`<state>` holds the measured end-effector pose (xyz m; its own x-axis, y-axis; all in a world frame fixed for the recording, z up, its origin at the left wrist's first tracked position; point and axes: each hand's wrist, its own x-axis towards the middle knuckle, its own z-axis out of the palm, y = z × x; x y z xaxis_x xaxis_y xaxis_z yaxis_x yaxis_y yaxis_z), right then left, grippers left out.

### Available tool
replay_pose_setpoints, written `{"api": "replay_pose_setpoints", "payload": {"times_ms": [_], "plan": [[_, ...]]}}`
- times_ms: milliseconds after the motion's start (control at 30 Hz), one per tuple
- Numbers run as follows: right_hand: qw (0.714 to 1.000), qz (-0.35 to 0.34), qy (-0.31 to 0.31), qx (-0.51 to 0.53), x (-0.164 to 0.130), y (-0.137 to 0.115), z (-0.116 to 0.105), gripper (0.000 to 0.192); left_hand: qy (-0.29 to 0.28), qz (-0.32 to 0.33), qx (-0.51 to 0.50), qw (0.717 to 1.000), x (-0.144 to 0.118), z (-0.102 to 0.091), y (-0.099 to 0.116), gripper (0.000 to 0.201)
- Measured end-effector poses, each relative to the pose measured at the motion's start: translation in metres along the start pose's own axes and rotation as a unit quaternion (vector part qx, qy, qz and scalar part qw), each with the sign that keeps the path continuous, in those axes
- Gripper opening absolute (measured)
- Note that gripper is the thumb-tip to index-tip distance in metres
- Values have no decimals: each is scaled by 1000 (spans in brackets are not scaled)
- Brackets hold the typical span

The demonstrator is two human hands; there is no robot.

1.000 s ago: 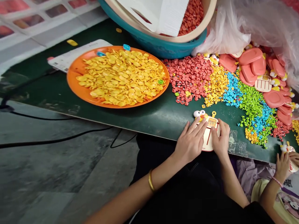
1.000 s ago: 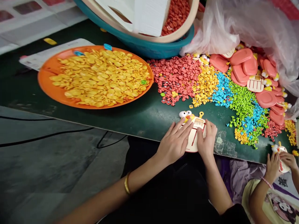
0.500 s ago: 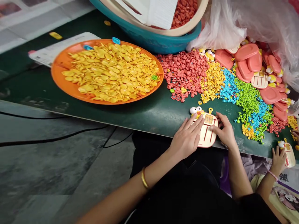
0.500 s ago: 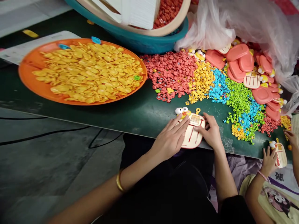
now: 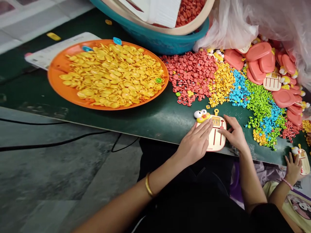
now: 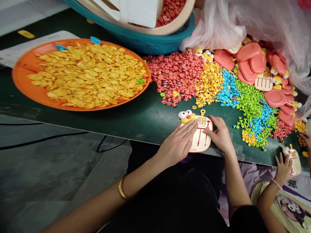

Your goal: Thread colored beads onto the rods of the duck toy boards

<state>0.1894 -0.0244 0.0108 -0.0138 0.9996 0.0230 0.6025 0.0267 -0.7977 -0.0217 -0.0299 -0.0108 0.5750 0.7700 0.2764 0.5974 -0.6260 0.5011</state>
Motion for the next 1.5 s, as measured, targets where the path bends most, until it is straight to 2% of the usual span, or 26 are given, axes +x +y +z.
{"api": "replay_pose_setpoints", "payload": {"times_ms": [67,133,233,367,433,500,600,667,700,767,900,967,1100,1200,1267,1400,1500], "plan": [[997,-30,-69,10,7,1,-14,50,5,-7,4,1000,1,0,1,58],[995,-48,-81,10,9,2,-18,44,10,-7,7,1000,0,0,1,57],[997,-65,-32,-20,5,1,-7,38,15,0,7,1000,0,2,2,57],[992,-74,71,-79,-6,-3,18,34,20,-5,6,1000,0,2,3,58],[991,-69,83,-84,-6,-2,19,35,22,-9,4,1000,1,2,3,58],[995,-58,43,-64,-2,1,9,40,18,-5,-1,1000,2,1,2,58],[995,-65,-68,-38,6,5,-14,59,0,18,-9,1000,3,-2,-1,55],[988,-90,-112,-56,9,4,-22,59,-7,28,-17,999,3,-4,-2,54],[986,-100,-114,-71,8,3,-22,54,-8,27,-22,999,3,-4,-2,54],[986,-109,-77,-97,3,0,-14,45,-5,20,-31,999,3,-5,-2,56],[988,-93,50,-111,0,-1,13,38,-1,23,-38,999,2,-5,0,59],[989,-79,79,-97,6,1,20,34,2,23,-37,999,2,-4,0,58],[997,-56,43,-21,22,8,9,26,10,15,-37,999,3,-4,0,58],[999,-39,16,7,21,9,-6,30,22,10,-41,999,4,-2,0,59],[999,-35,12,-6,16,6,-13,29,25,10,-40,999,5,-1,0,58],[992,-68,49,-95,9,-3,-16,21,22,7,-25,999,5,0,0,57],[987,-87,31,-128,12,-7,-15,21,17,5,-12,1000,5,1,0,55]]}}
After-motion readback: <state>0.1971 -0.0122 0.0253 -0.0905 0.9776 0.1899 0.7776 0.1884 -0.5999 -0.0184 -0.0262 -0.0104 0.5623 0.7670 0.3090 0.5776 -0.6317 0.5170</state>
